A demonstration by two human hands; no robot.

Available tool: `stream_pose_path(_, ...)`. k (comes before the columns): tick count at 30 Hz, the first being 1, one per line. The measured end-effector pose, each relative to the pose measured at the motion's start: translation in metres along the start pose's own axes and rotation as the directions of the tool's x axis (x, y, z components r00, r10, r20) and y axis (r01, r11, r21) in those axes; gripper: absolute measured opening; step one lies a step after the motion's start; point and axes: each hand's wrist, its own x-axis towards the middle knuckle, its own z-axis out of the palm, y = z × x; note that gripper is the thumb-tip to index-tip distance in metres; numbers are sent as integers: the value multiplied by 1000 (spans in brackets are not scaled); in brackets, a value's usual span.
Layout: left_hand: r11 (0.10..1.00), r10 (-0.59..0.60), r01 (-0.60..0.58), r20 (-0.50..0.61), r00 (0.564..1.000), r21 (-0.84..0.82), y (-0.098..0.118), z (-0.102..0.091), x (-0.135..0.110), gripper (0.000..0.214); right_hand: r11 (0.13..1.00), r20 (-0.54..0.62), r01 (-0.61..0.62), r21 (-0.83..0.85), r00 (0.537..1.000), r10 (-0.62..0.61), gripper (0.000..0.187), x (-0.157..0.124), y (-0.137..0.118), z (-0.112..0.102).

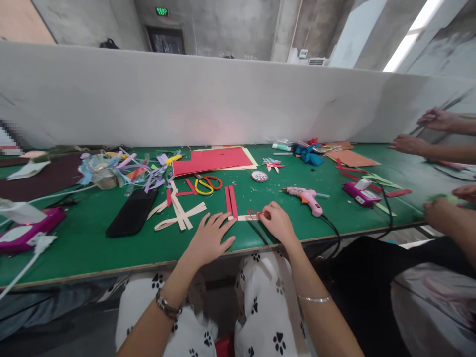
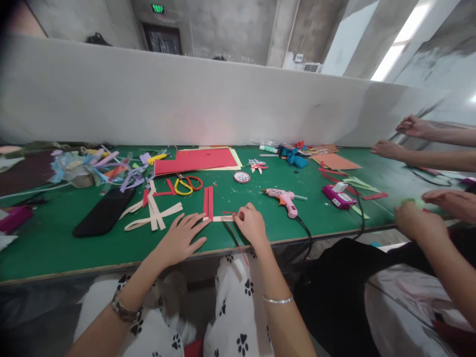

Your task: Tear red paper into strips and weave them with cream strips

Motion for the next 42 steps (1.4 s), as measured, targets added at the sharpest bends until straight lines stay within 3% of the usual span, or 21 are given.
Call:
stream_pose_path(21, 1000, -15, 15, 20, 1000, 24, 3, -4, -1, 40, 999, -85, -52, 14, 995, 53, 13, -6, -1, 2)
stream_pose_path(34, 999, -16, 17, -24, 1000, 30, 4, -3, -2, 38, 997, -106, -67, 30, 992, 69, 13, -7, -2, 2)
stream_pose_path(42, 999, 22, -22, -12, 1000, 41, 2, -3, -2, 48, 997, -108, -29, 74, 993, 37, 14, -7, 1, 3)
